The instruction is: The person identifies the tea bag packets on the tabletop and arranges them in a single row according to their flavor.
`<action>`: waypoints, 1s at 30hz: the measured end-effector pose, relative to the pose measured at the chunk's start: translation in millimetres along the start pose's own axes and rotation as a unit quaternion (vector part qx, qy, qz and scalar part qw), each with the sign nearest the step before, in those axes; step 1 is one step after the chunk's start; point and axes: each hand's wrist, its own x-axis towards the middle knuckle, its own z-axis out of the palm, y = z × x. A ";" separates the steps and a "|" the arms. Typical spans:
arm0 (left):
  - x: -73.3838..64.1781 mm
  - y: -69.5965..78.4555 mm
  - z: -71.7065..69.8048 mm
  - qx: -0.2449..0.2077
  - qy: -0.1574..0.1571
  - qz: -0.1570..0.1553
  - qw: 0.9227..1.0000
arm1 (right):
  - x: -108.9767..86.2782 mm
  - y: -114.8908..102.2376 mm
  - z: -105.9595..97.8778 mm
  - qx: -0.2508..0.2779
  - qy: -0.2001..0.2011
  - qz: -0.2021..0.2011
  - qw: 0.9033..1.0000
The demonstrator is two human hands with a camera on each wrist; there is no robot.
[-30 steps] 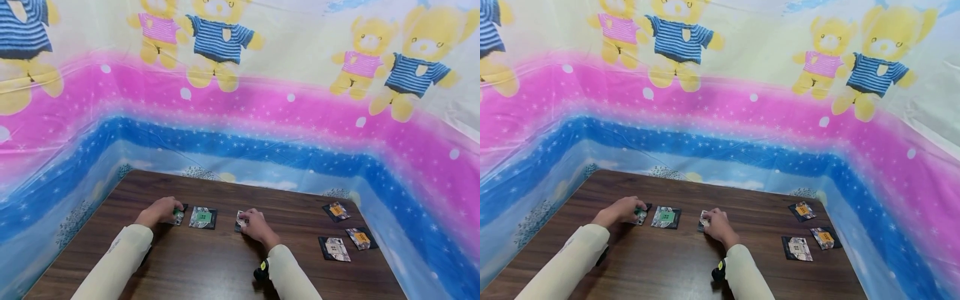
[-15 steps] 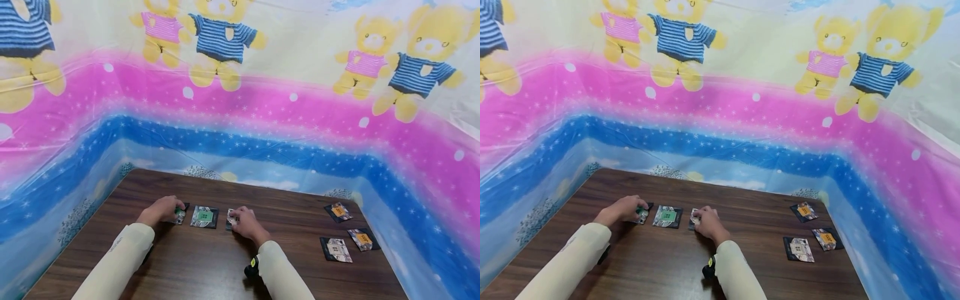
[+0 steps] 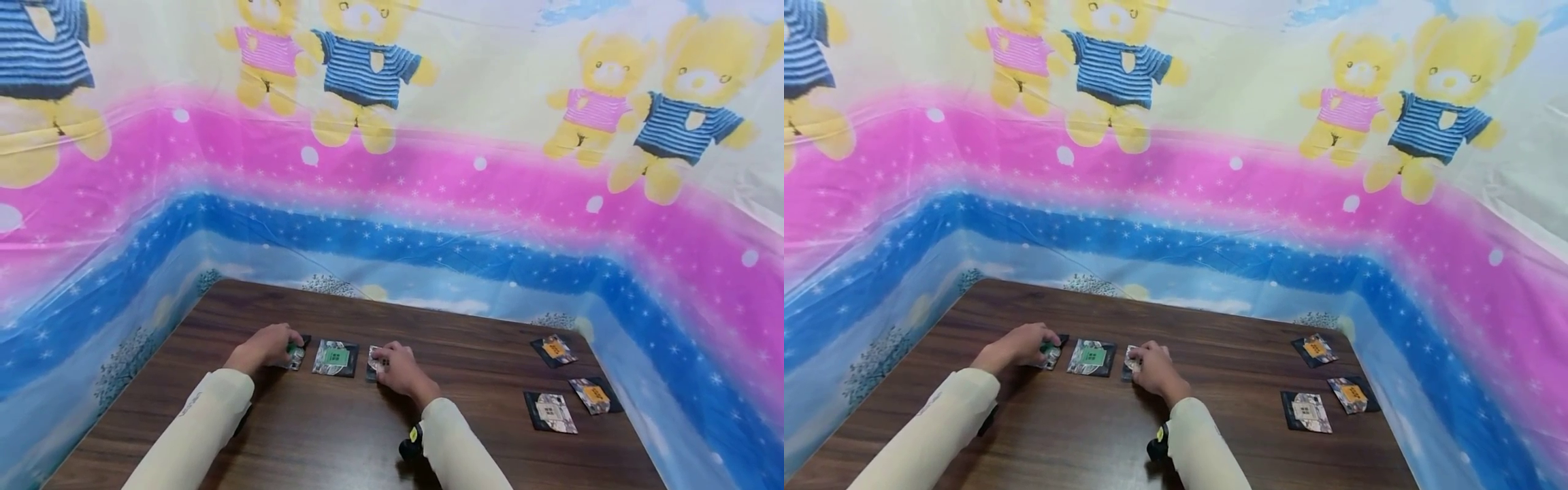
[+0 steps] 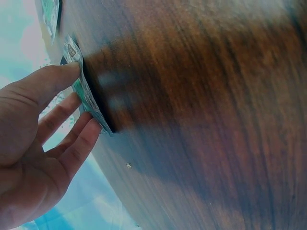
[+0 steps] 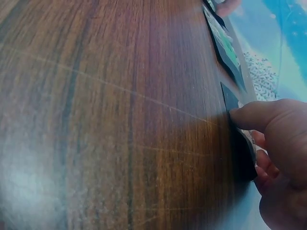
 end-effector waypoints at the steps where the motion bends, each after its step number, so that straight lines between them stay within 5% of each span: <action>1: 0.3 0.2 0.5 0.000 0.001 -0.001 1.000 | -0.5 0.7 -0.2 -0.001 0.001 -0.002 1.000; 16: 0.6 -1.9 2.4 -0.005 0.004 0.002 1.000 | -11.2 15.1 -14.1 -0.007 0.035 -0.029 0.999; 30: -1.9 -0.1 -0.3 -0.006 0.002 0.009 1.000 | -71.0 96.9 -66.5 0.005 0.096 0.029 0.995</action>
